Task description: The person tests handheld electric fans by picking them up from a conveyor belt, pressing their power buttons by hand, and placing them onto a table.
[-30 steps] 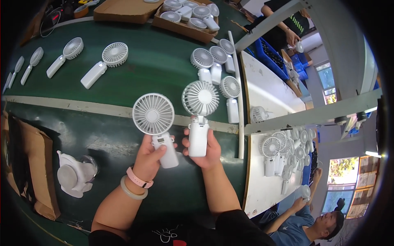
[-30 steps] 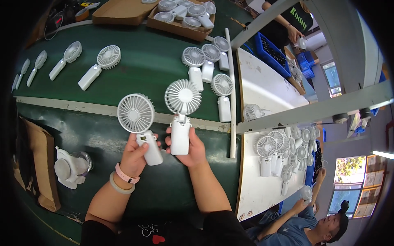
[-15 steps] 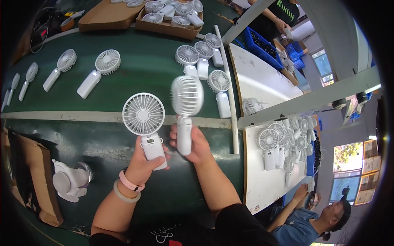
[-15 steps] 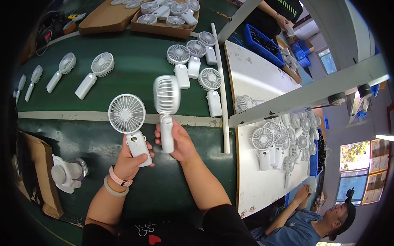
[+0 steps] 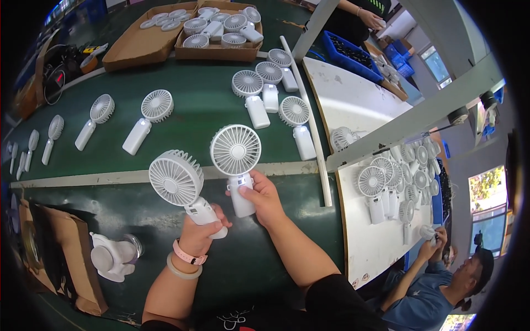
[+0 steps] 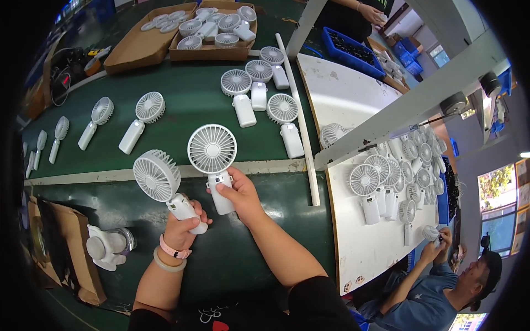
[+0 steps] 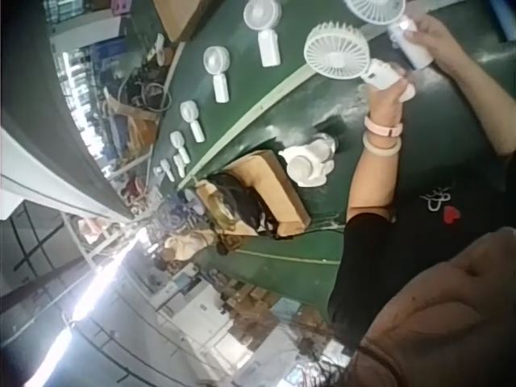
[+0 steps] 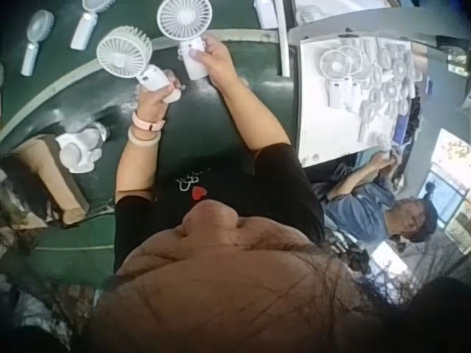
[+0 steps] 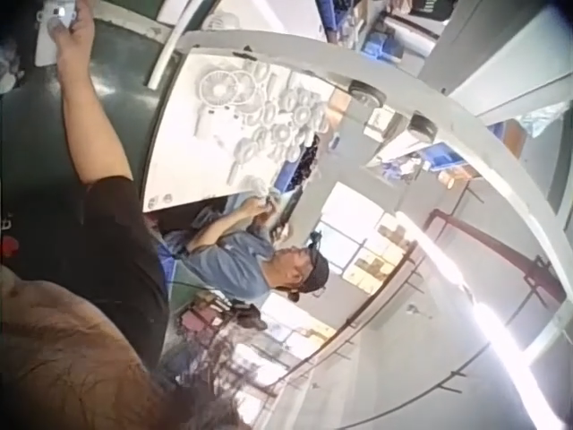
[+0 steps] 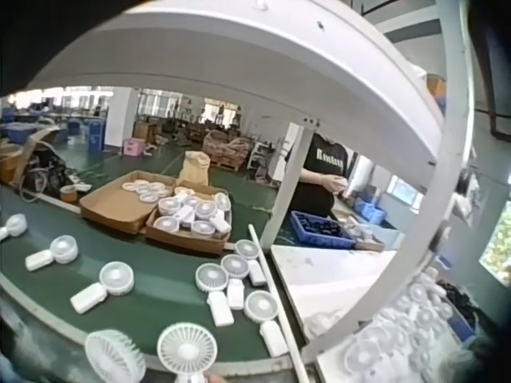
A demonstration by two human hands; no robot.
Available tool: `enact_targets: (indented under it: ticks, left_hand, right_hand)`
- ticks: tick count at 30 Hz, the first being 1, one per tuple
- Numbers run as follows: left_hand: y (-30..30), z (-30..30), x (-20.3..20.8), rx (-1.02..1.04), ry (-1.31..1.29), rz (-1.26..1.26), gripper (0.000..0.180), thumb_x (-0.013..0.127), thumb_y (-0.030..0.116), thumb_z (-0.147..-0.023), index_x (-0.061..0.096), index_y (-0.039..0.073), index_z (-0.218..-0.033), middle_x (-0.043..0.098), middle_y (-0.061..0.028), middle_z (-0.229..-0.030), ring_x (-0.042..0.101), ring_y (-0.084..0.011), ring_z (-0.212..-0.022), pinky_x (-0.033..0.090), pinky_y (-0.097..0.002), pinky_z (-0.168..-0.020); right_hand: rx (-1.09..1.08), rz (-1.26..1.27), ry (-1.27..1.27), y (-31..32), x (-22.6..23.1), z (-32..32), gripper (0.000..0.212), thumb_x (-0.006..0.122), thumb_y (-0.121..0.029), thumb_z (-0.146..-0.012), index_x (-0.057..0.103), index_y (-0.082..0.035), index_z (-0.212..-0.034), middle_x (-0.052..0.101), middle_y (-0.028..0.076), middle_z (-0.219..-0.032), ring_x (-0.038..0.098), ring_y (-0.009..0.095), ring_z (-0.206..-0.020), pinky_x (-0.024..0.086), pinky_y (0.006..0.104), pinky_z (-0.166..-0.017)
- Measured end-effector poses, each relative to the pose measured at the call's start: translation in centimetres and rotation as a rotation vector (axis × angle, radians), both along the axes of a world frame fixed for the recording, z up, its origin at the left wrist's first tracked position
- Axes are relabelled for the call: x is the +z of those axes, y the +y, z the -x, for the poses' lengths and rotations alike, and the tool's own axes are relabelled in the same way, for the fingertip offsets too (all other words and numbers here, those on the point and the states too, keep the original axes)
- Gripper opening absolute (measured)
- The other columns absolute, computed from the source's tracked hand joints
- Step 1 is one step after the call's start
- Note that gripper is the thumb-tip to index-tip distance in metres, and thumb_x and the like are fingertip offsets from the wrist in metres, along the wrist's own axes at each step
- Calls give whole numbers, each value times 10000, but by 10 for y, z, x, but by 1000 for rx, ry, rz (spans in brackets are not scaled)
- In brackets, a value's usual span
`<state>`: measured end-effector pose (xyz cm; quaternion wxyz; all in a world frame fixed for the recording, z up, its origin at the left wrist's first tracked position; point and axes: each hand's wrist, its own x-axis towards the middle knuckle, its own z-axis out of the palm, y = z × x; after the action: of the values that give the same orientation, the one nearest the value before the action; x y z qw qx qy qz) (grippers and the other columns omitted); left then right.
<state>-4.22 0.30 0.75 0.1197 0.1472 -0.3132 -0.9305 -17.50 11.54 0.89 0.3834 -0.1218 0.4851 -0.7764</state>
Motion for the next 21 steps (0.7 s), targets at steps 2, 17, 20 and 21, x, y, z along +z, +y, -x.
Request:
enact_targets:
  ticks: [2, 17, 20, 21]
  left_hand:
    - [-3, 0, 2, -38, -2, -24, 347, 657, -38, -648, 497, 60, -940, 540, -71, -884, 578, -197, -790, 509, -405, -743]
    - [-6, 1, -1, 26, 57, -185, 613, 663, 14, -630, 431, 112, -1188, 484, -77, -1183, 486, -238, -1092, 447, -396, -867]
    - [-8, 1, 6, -119, 102, -203, 744, 638, 98, -651, 317, 118, -1321, 402, -125, -1299, 418, -278, -1183, 423, -469, -900]
    - [-8, 1, 9, -201, 129, -224, 763, 619, 139, -662, 288, 130, -1349, 365, -146, -1342, 385, -294, -1222, 399, -517, -920]
  right_hand:
    - [-4, 2, -26, -2, 1, 0, 363, 569, -45, -806, 468, -7, -1153, 599, 132, -1032, 609, 220, -908, 483, 344, -815]
    - [5, 20, 32, -5, -3, 0, 392, 586, -16, -802, 432, -24, -1162, 574, 67, -1024, 562, 131, -933, 468, 279, -794]
    - [-7, -64, 367, -5, -8, -10, 401, 631, -70, -779, 418, -41, -1118, 499, 66, -1049, 525, 151, -915, 465, 280, -774]
    - [69, -84, 571, -3, -9, -9, 406, 616, -58, -781, 416, -40, -1134, 464, 87, -1094, 506, 162, -948, 460, 288, -784]
